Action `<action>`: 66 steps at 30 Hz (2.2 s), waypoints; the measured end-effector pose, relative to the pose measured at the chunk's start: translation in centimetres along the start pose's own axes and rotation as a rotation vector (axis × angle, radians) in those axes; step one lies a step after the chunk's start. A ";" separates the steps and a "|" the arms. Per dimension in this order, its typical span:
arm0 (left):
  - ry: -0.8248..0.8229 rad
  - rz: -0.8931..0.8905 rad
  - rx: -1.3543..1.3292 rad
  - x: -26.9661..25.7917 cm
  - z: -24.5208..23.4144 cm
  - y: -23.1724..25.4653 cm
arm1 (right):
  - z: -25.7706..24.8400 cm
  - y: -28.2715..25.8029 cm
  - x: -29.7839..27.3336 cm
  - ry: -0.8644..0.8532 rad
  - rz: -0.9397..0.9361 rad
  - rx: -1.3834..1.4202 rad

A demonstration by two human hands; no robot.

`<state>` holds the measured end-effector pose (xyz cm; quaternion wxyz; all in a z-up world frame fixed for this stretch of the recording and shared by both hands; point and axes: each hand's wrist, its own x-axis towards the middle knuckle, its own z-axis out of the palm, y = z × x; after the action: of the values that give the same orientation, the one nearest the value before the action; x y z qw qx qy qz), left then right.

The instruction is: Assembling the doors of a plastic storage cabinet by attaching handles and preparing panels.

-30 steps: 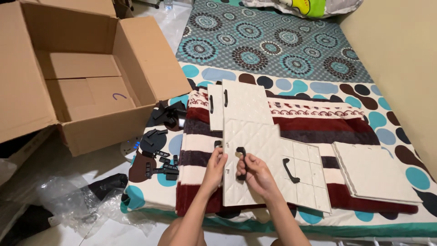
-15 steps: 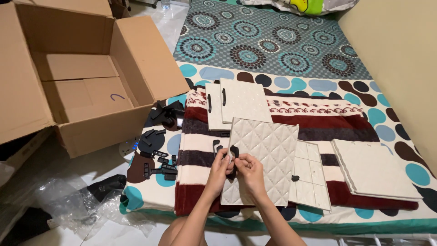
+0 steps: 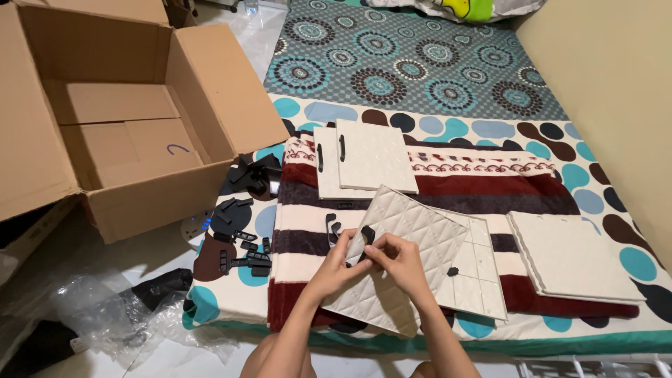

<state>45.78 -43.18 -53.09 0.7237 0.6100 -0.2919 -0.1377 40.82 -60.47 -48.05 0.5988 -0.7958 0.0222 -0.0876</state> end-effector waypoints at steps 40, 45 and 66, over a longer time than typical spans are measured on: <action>0.442 0.133 0.210 -0.8 3.7 2.5 | 3.9 -2.7 0.1 0.279 -0.177 -0.644; 0.464 0.188 0.325 -1.2 3.3 1.5 | 4.3 -2.0 -0.1 0.316 -0.358 -0.576; 0.468 0.291 0.360 -2.5 3.1 0.7 | 5.9 -5.0 -1.8 0.346 -0.441 -0.861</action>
<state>41.90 -44.16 -52.81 0.6639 0.6950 -0.2217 0.1648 39.70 -53.17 -45.07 0.1718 -0.9298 -0.0132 -0.3252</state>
